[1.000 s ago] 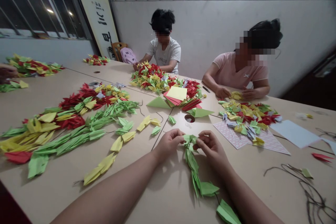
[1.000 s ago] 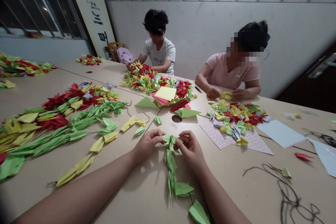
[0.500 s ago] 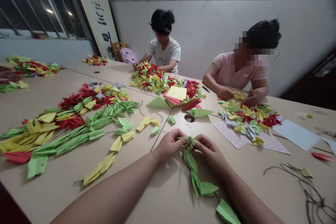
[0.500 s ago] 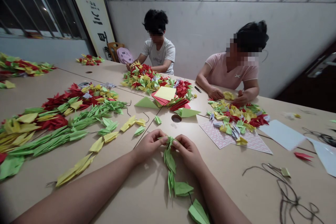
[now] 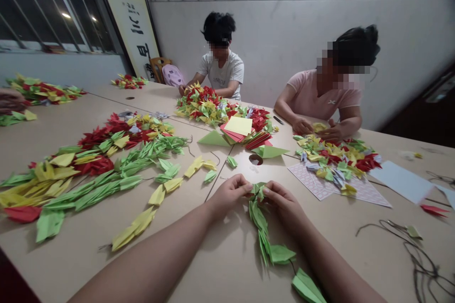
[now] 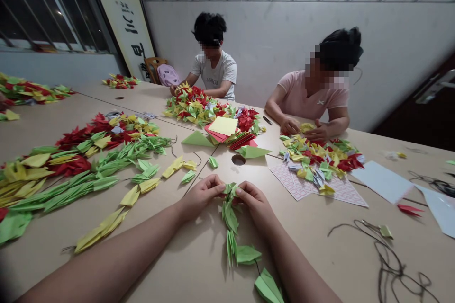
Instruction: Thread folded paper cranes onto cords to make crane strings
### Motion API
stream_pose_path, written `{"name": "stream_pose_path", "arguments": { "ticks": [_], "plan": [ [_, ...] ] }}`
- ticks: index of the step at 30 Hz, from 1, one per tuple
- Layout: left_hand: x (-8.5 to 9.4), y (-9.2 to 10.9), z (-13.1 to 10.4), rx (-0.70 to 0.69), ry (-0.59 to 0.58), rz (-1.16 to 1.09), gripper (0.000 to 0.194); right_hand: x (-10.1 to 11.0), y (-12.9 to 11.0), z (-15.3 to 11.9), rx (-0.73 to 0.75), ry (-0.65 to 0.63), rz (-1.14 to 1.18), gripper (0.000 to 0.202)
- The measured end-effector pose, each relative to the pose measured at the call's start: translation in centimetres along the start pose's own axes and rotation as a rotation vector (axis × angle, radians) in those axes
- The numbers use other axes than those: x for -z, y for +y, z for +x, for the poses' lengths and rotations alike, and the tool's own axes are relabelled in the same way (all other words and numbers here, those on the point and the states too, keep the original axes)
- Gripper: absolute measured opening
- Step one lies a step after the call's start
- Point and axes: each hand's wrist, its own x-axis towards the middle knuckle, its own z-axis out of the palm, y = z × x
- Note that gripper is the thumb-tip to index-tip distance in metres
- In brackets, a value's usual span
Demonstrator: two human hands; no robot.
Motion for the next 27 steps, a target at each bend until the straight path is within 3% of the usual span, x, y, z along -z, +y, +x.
{"name": "stream_pose_path", "arguments": {
  "ticks": [18,27],
  "plan": [
    [0.11,-0.14,-0.06,0.005,-0.02,-0.06,0.03,0.28,0.36,0.12,-0.006,-0.033,0.093,0.019],
    [0.16,0.02,-0.02,0.04,0.063,-0.024,0.03,0.14,0.13,0.02,0.01,-0.043,0.065,0.021]
  ]
}}
